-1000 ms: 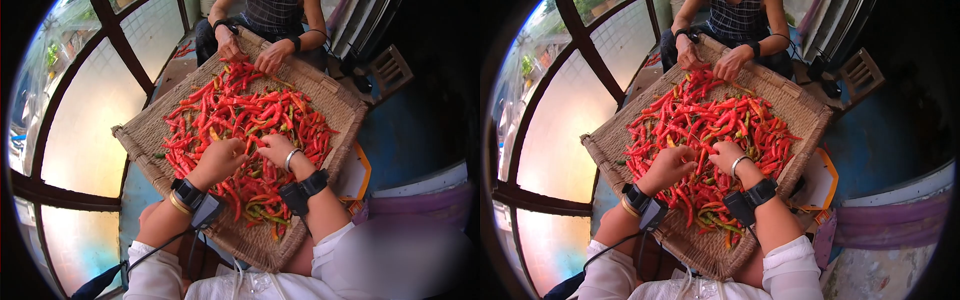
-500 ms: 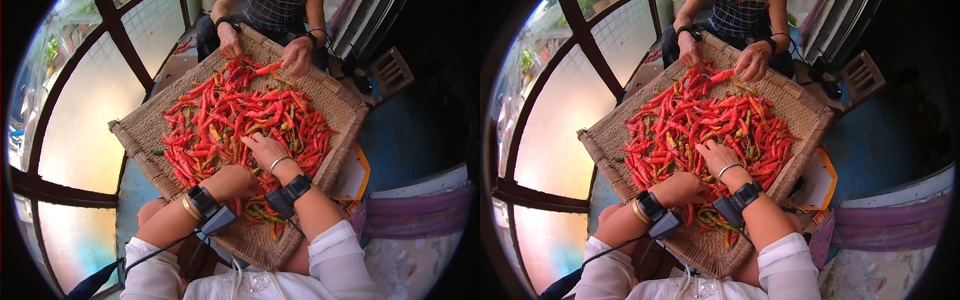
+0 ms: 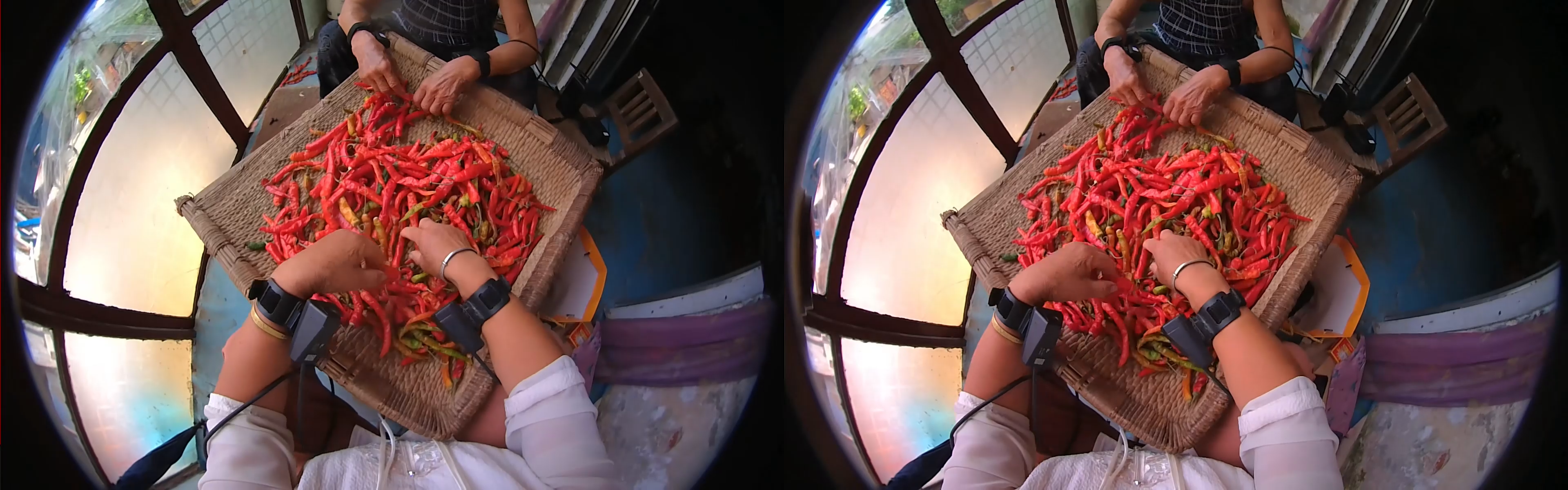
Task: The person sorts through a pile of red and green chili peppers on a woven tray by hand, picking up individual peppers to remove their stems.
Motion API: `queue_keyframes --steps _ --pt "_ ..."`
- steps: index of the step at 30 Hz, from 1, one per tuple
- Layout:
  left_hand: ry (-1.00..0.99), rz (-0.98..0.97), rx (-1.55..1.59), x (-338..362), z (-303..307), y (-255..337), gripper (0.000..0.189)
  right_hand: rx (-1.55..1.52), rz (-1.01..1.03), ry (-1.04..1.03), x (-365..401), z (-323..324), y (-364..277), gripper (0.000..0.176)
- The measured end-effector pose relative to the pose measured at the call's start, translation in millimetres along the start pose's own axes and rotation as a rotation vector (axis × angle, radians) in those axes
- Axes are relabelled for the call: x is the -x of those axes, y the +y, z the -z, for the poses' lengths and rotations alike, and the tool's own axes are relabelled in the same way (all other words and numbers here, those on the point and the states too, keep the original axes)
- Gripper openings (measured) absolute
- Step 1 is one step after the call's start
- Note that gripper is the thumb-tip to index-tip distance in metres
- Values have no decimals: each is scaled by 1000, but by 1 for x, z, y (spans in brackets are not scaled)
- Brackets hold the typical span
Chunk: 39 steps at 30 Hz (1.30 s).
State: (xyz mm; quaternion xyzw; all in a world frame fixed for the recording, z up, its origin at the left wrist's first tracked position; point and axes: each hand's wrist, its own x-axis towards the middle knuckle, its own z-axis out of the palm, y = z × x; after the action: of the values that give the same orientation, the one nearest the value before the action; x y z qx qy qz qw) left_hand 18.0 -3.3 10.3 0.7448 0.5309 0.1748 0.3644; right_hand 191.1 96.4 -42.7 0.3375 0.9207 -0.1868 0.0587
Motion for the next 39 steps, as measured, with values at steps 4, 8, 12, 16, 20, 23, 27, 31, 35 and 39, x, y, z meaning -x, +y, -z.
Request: queue_keyframes --steps 4,8,12,16,20,23,27,31,35,39 --pt "211 76 -12 1 6 -7 16 -15 -80 -51 -4 -3 -2 25" --pt "357 153 -175 -3 3 -11 16 -243 -121 188 -12 -19 7 25" --pt "421 263 -112 -3 8 -2 18 -682 -115 240 -8 7 -1 15" --pt "355 271 -23 3 17 -1 21 -864 -102 -15 8 36 -2 15" --pt "467 356 330 4 25 -9 23 -800 -75 -27 15 48 3 14" --pt "579 261 416 -6 28 -6 26 -760 30 -24 14 42 -4 12" --pt "567 6 188 -19 13 -13 35 -910 60 -16 17 35 -12 8" --pt "357 -217 -65 -16 -6 -12 28 -1215 123 -128 18 31 -13 11" --pt "178 103 -204 -12 -1 -5 15 -1553 -50 -5 16 32 -9 17" --pt "173 248 -245 1 18 -15 21 -409 245 202 -2 1 -5 17"
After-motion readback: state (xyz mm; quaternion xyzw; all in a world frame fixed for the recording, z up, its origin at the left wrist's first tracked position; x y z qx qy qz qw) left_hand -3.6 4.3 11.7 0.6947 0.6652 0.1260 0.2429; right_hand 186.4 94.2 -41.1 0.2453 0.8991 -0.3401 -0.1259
